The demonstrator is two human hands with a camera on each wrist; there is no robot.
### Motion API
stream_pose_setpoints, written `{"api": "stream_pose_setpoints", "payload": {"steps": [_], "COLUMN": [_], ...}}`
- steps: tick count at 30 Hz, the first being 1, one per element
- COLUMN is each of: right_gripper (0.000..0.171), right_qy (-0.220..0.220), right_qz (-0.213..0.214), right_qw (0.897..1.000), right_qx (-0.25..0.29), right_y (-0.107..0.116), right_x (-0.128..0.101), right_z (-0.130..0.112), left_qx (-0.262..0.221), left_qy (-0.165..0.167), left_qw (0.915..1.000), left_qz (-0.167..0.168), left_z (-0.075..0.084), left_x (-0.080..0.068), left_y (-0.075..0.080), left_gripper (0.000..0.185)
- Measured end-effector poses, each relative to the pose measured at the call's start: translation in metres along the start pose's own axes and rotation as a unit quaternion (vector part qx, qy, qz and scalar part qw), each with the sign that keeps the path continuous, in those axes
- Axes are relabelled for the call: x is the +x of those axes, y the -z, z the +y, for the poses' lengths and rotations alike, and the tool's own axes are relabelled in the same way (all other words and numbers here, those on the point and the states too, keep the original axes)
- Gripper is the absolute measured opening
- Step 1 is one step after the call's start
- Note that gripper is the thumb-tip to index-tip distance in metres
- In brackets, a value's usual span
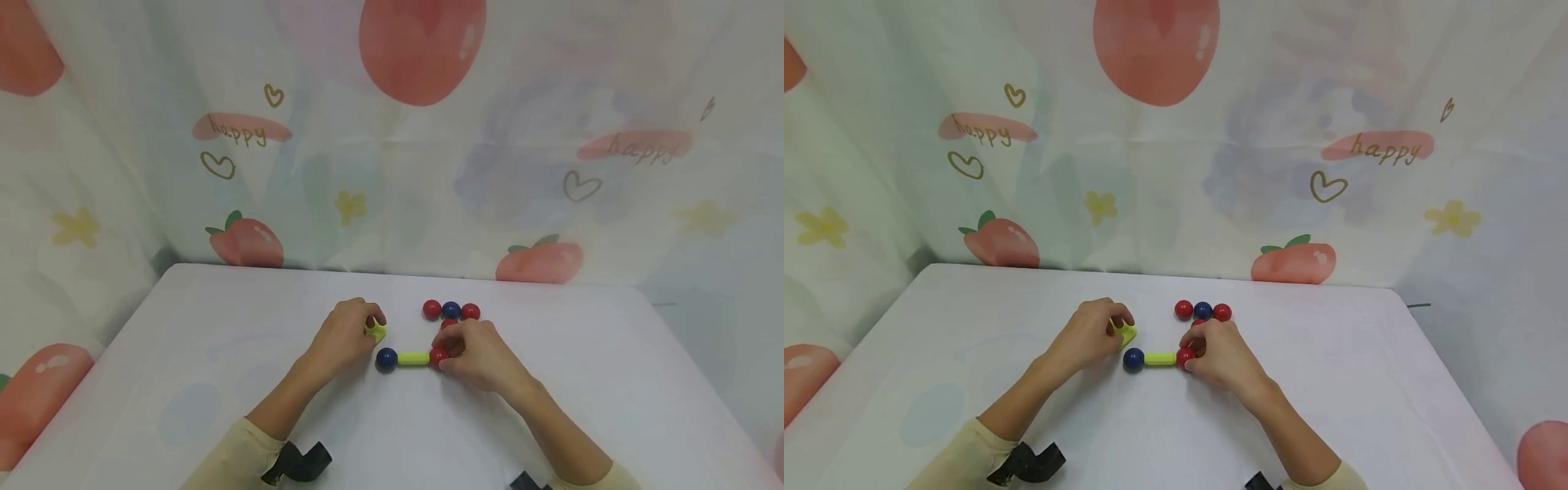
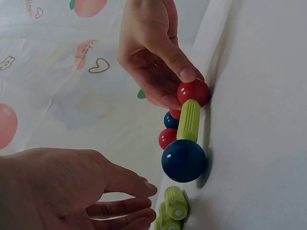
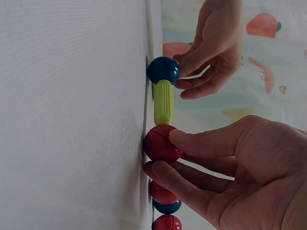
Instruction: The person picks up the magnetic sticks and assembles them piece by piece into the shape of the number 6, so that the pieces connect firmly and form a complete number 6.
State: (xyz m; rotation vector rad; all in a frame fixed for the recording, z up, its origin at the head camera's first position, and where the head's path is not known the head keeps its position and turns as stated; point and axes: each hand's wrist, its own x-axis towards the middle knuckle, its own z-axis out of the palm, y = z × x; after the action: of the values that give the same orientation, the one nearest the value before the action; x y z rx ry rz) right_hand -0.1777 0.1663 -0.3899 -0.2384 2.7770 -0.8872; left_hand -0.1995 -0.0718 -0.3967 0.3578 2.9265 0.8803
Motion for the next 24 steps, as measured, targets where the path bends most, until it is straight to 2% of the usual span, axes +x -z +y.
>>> {"api": "stream_pose_setpoints", "payload": {"steps": [9, 13, 24], "right_gripper": [0.03, 0.03, 0.029], "right_qy": [-0.001, -0.001, 0.006], "right_qz": [0.003, 0.005, 0.013], "right_qw": [1.0, 1.0, 1.0], "right_qx": [0.002, 0.001, -0.002], "right_y": [-0.001, -0.001, -0.002], "right_x": [-0.001, -0.001, 0.0], "right_z": [0.001, 0.002, 0.002], "left_qx": [0.036, 0.04, 0.068], "left_qy": [0.008, 0.0, 0.006], "left_qw": [0.999, 0.9989, 0.9973], "left_qz": [-0.027, -0.025, -0.027], "left_z": [0.002, 0.0, 0.004], "left_x": [0.012, 0.016, 0.023], "left_y": [-0.004, -0.006, -0.01], "left_gripper": [0.016, 0.015, 0.023]}}
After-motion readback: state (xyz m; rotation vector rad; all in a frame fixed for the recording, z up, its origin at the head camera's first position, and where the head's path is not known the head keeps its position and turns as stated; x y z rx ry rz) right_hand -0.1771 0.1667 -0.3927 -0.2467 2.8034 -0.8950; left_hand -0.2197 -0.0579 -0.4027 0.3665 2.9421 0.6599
